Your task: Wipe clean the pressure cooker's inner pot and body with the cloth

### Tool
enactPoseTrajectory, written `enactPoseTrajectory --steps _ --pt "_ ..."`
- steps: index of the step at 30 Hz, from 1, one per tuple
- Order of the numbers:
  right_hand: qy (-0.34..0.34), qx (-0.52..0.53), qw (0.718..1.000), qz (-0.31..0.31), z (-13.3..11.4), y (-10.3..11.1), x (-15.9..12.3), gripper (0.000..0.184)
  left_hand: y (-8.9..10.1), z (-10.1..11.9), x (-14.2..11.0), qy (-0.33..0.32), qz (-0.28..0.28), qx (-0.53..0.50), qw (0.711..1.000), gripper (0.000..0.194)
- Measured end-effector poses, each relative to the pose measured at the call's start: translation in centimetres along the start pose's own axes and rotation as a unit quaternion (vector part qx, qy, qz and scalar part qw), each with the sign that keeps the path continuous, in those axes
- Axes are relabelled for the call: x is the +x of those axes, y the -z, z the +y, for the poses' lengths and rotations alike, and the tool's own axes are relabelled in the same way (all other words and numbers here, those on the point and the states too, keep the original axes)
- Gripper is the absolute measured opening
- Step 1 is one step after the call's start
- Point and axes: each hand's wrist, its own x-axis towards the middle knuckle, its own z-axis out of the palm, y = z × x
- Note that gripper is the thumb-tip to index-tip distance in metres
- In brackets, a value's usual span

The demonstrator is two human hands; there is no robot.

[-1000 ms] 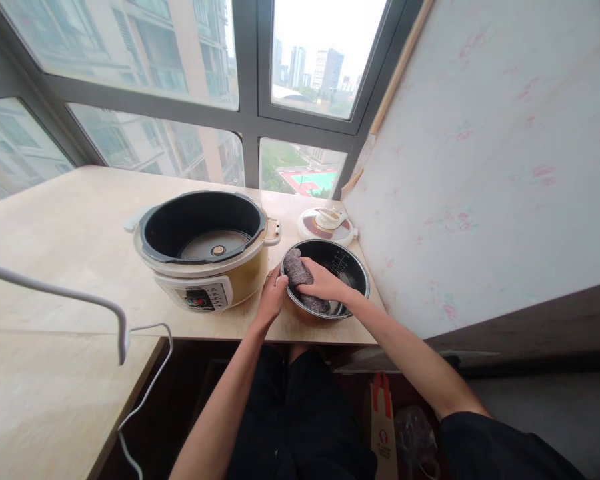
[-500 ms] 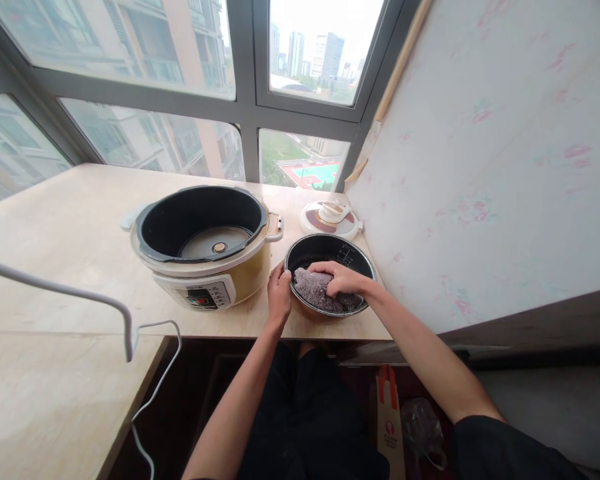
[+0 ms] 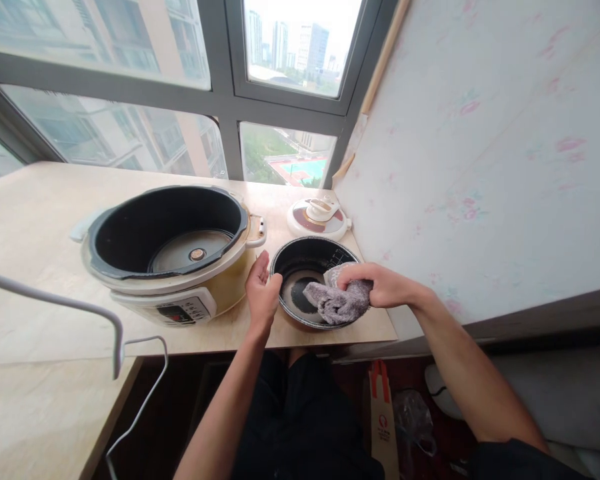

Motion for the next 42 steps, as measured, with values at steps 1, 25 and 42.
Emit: enactPoseTrajectory --steps 1,25,42 --pt "-0.013 -0.009 1.0 0.007 0.3 0.3 -0.1 0.048 0.1 0.1 0.2 0.01 -0.017 0.003 1.0 0.062" --pt "0.002 -0.13 0.967 0.221 5.1 -1.3 11.4 0.067 0.5 -0.5 0.7 0.027 -0.071 0.01 0.997 0.065" --pt "-0.111 -0.036 0.992 0.046 0.0 -4.9 8.9 0.052 -0.6 -2.7 -0.5 -0.034 0.003 -0.066 0.997 0.049"
